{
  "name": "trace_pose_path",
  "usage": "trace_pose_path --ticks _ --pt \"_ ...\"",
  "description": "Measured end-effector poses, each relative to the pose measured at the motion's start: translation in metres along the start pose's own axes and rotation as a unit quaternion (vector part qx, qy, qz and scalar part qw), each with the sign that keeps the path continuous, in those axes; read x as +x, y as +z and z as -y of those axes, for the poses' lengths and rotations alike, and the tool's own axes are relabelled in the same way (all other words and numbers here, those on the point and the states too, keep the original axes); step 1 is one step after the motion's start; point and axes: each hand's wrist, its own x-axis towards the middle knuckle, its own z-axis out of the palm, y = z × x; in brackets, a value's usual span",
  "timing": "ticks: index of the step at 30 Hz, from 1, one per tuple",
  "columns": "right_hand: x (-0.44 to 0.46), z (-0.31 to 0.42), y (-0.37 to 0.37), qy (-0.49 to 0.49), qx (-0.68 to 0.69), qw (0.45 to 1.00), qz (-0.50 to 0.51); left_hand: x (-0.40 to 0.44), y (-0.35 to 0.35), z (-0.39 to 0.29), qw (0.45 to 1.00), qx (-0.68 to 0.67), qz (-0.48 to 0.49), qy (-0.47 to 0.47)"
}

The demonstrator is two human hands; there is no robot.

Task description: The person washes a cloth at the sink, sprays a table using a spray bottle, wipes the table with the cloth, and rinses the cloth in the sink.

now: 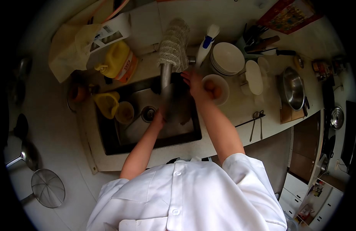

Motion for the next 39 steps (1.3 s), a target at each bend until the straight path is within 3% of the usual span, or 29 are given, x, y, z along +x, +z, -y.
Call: trace_pose_path --ticks 2,6,9,12,14,15,17,18,20,24,26,27,29,30,32,36,39 --pt "-0.009 0.019 0.011 -0.036 -0.010 0.999 -0.039 0.000 0.000 0.000 1.000 0.015 -0.004 0.016" --pt "-0.017 0.038 0.019 0.000 -0.037 0.997 -0.065 0.009 -0.007 0.003 0.999 0.034 -0.021 0.013" --pt "-0.041 0.013 0.011 -0.025 -0.136 0.990 0.016 0.003 -0.001 -0.003 0.996 0.049 -0.062 0.029" --pt "-0.074 -0.071 0.014 -0.037 -0.233 0.966 0.102 0.005 0.004 -0.002 0.988 0.028 -0.129 0.080" --pt "-0.107 -0.076 0.037 0.147 -0.226 0.963 0.021 -0.004 0.010 -0.006 0.991 -0.009 -0.125 0.041" --pt "-0.108 -0.085 0.041 0.150 -0.227 0.962 0.022 -0.005 0.009 -0.001 0.991 -0.010 -0.128 0.040" --pt "-0.105 -0.103 0.042 -0.060 -0.257 0.964 -0.034 -0.003 0.009 0.003 0.996 -0.034 -0.078 0.014" --pt "-0.104 -0.104 0.043 -0.062 -0.255 0.964 -0.033 -0.008 0.012 0.000 0.996 -0.031 -0.077 0.016" --pt "-0.104 -0.106 0.041 -0.115 -0.324 0.934 -0.094 -0.019 0.016 -0.005 0.985 0.124 -0.117 -0.006" --pt "-0.085 -0.096 0.020 -0.114 -0.366 0.912 -0.148 -0.018 -0.002 0.003 0.995 0.064 -0.027 0.067" --pt "-0.085 -0.086 0.015 -0.129 -0.343 0.915 -0.171 -0.042 0.006 -0.006 0.985 0.049 -0.165 0.006" --pt "-0.083 -0.092 0.015 -0.129 -0.342 0.915 -0.171 -0.050 0.009 -0.010 0.985 0.049 -0.166 0.007" --pt "-0.076 -0.110 0.015 -0.153 -0.359 0.894 -0.219 -0.060 0.014 -0.015 0.983 -0.096 -0.103 -0.121" --pt "-0.083 -0.109 0.019 -0.153 -0.359 0.894 -0.219 -0.059 0.014 -0.014 0.983 -0.097 -0.102 -0.120" --pt "-0.107 -0.102 0.030 -0.116 -0.418 0.894 -0.110 -0.054 0.013 -0.010 0.959 -0.220 0.097 -0.151" --pt "-0.126 -0.101 0.041 -0.233 -0.500 0.834 -0.006 -0.027 0.001 0.004 0.972 -0.186 0.000 -0.141" --pt "-0.127 -0.095 0.041 -0.189 -0.547 0.815 0.026 -0.027 0.004 0.004 0.988 -0.081 -0.072 -0.109"
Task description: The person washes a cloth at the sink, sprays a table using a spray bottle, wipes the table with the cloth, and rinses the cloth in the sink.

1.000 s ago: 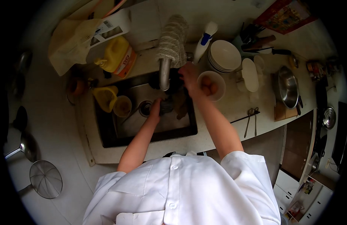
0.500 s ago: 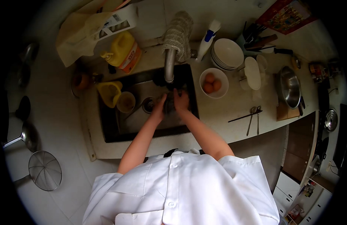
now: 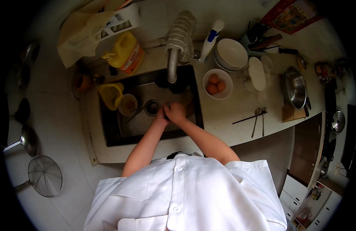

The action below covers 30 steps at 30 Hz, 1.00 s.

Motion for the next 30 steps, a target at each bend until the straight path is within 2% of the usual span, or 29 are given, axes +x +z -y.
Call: trace_pose_path --ticks 1,3,5,7,8,9,10,12,13,15,16,18,19,21,22,23,24,25,27,29,30 --pt "0.002 -0.001 0.001 0.002 -0.001 1.000 -0.001 -0.003 0.003 -0.001 0.999 0.043 -0.022 0.020" --pt "0.007 -0.003 0.003 -0.119 0.078 0.979 -0.143 -0.008 0.005 0.000 0.989 0.120 -0.065 0.048" --pt "0.014 -0.007 0.005 -0.133 0.051 0.977 -0.161 -0.008 0.004 0.004 0.982 0.154 -0.075 0.081" --pt "0.021 -0.014 0.013 -0.145 0.024 0.972 -0.184 0.008 -0.007 0.010 0.979 0.152 -0.044 0.131" --pt "0.025 -0.019 0.021 -0.063 0.146 0.981 -0.114 0.016 -0.010 0.014 0.972 0.147 -0.013 0.181" --pt "0.027 -0.023 0.025 0.020 0.265 0.963 -0.042 0.014 -0.008 0.012 0.973 0.150 -0.008 0.177" --pt "0.029 -0.023 0.025 0.025 0.264 0.963 -0.050 0.009 -0.003 0.007 0.981 0.123 -0.009 0.151" --pt "0.034 -0.024 0.019 0.166 0.379 0.909 0.055 0.004 0.006 0.000 0.987 0.104 -0.004 0.120" --pt "0.034 -0.024 0.016 0.169 0.380 0.908 0.048 0.004 0.009 -0.003 0.984 0.127 0.006 0.125" --pt "0.035 -0.023 0.012 0.284 0.412 0.861 0.091 0.008 0.011 -0.008 0.980 0.151 0.017 0.130" --pt "0.035 -0.022 0.011 0.286 0.412 0.860 0.090 0.013 0.011 -0.008 0.975 0.177 -0.001 0.135" --pt "0.032 -0.022 0.010 0.348 0.496 0.789 0.099 0.017 0.009 -0.006 0.969 0.204 -0.021 0.138" --pt "0.031 -0.022 0.010 0.350 0.497 0.788 0.099 0.016 0.009 -0.007 0.962 0.225 -0.018 0.155" --pt "0.030 -0.026 0.008 0.355 0.556 0.739 0.136 0.016 0.009 -0.010 0.953 0.247 -0.016 0.173" --pt "0.030 -0.028 0.008 0.356 0.556 0.739 0.135 0.015 0.009 -0.011 0.940 0.291 -0.015 0.179" --pt "0.031 -0.031 0.008 0.389 0.566 0.710 0.156 0.014 0.010 -0.011 0.924 0.334 -0.014 0.186" --pt "0.031 -0.031 0.006 0.422 0.575 0.679 0.176 0.010 0.013 -0.013 0.924 0.334 -0.014 0.185" --pt "0.032 -0.033 0.003 0.422 0.574 0.679 0.176 0.006 0.016 -0.015 0.919 0.355 -0.008 0.172" --pt "0.034 -0.038 -0.002 0.448 0.603 0.619 0.229 0.006 0.018 -0.015 0.913 0.376 -0.004 0.157" --pt "0.038 -0.044 -0.002 0.443 0.624 0.600 0.232 0.013 0.019 -0.015 0.882 0.421 0.074 0.197" --pt "0.040 -0.040 -0.005 0.437 0.646 0.581 0.234 0.010 0.020 -0.016 0.882 0.421 0.073 0.198"
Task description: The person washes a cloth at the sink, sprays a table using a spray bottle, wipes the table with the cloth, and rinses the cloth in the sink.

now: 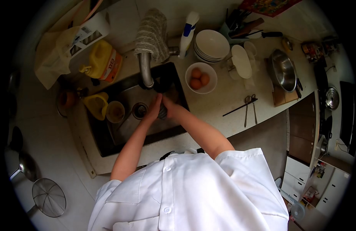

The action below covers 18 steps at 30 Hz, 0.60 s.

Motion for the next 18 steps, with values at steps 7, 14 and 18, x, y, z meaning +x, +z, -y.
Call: trace_pose_path --ticks 7,14,18 --pt "-0.004 -0.008 -0.001 -0.087 -0.098 0.989 -0.073 -0.023 0.011 -0.011 0.905 0.386 -0.136 0.114" --pt "-0.005 -0.007 0.009 -0.218 -0.234 0.915 -0.244 -0.005 0.015 0.015 0.978 -0.181 0.033 -0.098" --pt "0.023 0.005 -0.021 -0.259 -0.199 0.917 -0.227 -0.033 0.006 0.008 0.947 -0.288 0.128 -0.068"
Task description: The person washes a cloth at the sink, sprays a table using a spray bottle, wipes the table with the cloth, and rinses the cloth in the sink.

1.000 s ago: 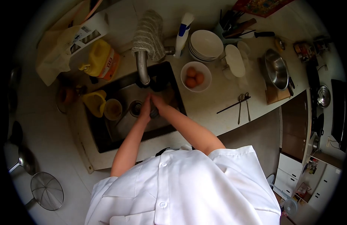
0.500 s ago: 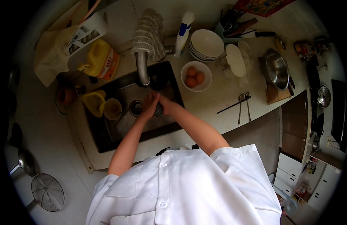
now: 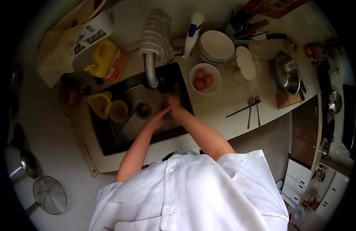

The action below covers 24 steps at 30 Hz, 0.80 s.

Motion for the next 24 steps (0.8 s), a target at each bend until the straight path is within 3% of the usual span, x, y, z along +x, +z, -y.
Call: trace_pose_path --ticks 5,10,11,13,14,15,16,18,21,22,24 --pt "-0.014 0.002 -0.003 0.048 0.033 0.994 0.090 0.002 -0.006 0.000 0.998 0.034 0.042 -0.032" --pt "-0.007 -0.010 -0.002 0.040 0.056 0.983 0.173 0.008 -0.014 -0.002 0.991 0.130 -0.014 -0.019" --pt "-0.015 -0.011 -0.003 -0.104 0.000 0.990 0.096 0.008 -0.016 -0.001 0.988 0.151 -0.030 -0.013" --pt "-0.041 0.007 -0.007 -0.246 -0.055 0.968 0.018 0.010 -0.024 -0.003 0.979 0.190 -0.070 -0.032" --pt "-0.050 0.018 -0.021 -0.399 -0.201 0.894 0.039 0.010 -0.030 -0.005 0.966 0.228 -0.110 -0.053" --pt "-0.059 0.026 -0.028 -0.532 -0.336 0.775 0.059 0.009 -0.036 -0.006 0.966 0.227 -0.112 -0.051" --pt "-0.072 0.031 -0.028 -0.533 -0.336 0.774 0.061 0.007 -0.043 -0.007 0.976 0.185 -0.080 -0.081" --pt "-0.093 0.036 -0.029 -0.548 -0.647 0.504 0.163 0.007 -0.047 -0.007 0.983 0.143 -0.047 -0.108" --pt "-0.077 0.022 -0.023 -0.609 -0.618 0.478 0.138 0.005 -0.041 -0.006 0.960 0.242 -0.031 -0.137" --pt "-0.080 0.027 -0.021 -0.610 -0.617 0.478 0.138 0.000 -0.034 -0.015 0.944 0.286 0.025 -0.159" --pt "-0.084 0.037 -0.016 -0.517 -0.637 0.519 0.241 -0.012 -0.021 -0.033 0.924 0.328 0.079 -0.182"
